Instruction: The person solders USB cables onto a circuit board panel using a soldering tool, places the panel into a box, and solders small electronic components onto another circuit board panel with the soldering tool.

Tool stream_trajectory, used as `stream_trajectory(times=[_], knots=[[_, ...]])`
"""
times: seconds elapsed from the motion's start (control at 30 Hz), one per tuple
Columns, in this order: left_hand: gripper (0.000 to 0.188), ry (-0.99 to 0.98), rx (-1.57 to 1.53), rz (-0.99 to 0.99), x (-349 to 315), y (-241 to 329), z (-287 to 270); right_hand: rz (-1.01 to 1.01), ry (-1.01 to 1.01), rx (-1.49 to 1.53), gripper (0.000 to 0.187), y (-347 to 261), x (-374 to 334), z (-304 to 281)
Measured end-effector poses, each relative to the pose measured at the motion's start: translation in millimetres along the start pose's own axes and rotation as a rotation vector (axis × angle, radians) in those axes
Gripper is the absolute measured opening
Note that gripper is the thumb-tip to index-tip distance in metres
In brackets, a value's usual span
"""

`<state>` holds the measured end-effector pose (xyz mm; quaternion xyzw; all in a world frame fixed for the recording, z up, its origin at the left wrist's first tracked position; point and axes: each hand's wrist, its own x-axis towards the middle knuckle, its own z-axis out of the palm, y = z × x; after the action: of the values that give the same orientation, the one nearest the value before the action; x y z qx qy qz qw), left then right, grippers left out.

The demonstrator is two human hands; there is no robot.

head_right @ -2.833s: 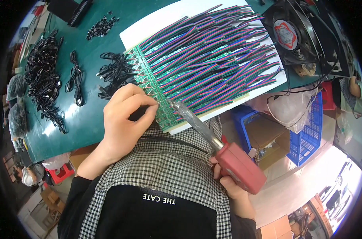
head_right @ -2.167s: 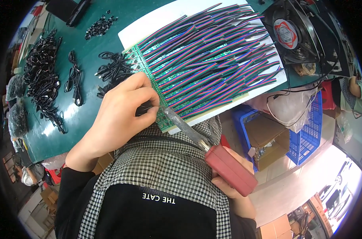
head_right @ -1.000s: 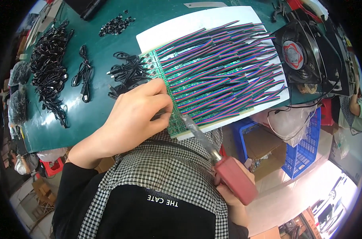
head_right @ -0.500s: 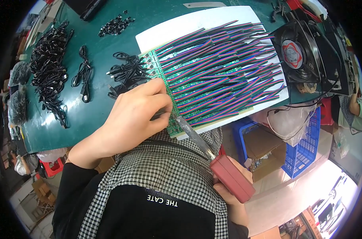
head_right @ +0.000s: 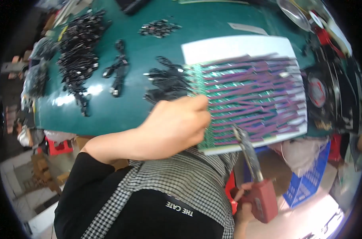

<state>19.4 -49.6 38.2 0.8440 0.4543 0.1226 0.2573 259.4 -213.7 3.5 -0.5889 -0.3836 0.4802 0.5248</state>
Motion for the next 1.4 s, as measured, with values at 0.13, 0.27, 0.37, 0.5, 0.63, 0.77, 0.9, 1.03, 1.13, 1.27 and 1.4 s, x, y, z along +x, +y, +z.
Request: stream_trajectory(times=[0.13, 0.27, 0.37, 0.5, 0.63, 0.77, 0.9, 1.03, 1.13, 1.27, 1.4], knots=[[0.012, 0.091, 0.1, 0.082, 0, 0, 1, -0.04, 0.034, 0.029, 0.069, 6, 2, -4], [0.013, 0.13, 0.133, 0.196, -1, -6, -1, -0.033, 0.062, 0.025, 0.069, 3, 2, -5], [0.012, 0.341, 0.009, -0.014, -6, -38, -22, -0.026, 0.104, 0.025, 0.068, 3, 2, -2], [0.028, 0.504, 0.456, -0.491, -35, -115, -74, -0.042, 0.092, 0.034, 0.067, 4, 5, 2], [0.026, 0.428, 0.242, -0.559, -57, -164, -74, -0.05, 0.082, 0.068, 0.066, 3, 8, 5], [0.022, 0.524, -0.016, -0.467, -63, -189, -70, -0.06, 0.109, 0.056, 0.068, 0, 8, 7], [0.023, 0.641, -0.356, -0.453, -70, -199, -73, -0.032, 0.082, 0.067, 0.068, 0, 6, 9], [0.022, 0.727, -0.45, -0.514, -69, -185, -76, -0.038, 0.096, 0.04, 0.068, -2, 6, 10], [0.021, 0.698, -0.526, -0.533, -61, -151, -82, -0.055, 0.077, 0.066, 0.062, -5, 7, 13], [0.019, 0.366, -0.715, -0.385, -55, -73, -71, -0.115, 0.063, 0.126, 0.045, -9, 9, 21], [0.02, -0.007, -0.958, -0.257, -38, -7, -35, 0.093, 0.001, 0.276, 0.041, -17, 13, 30]])
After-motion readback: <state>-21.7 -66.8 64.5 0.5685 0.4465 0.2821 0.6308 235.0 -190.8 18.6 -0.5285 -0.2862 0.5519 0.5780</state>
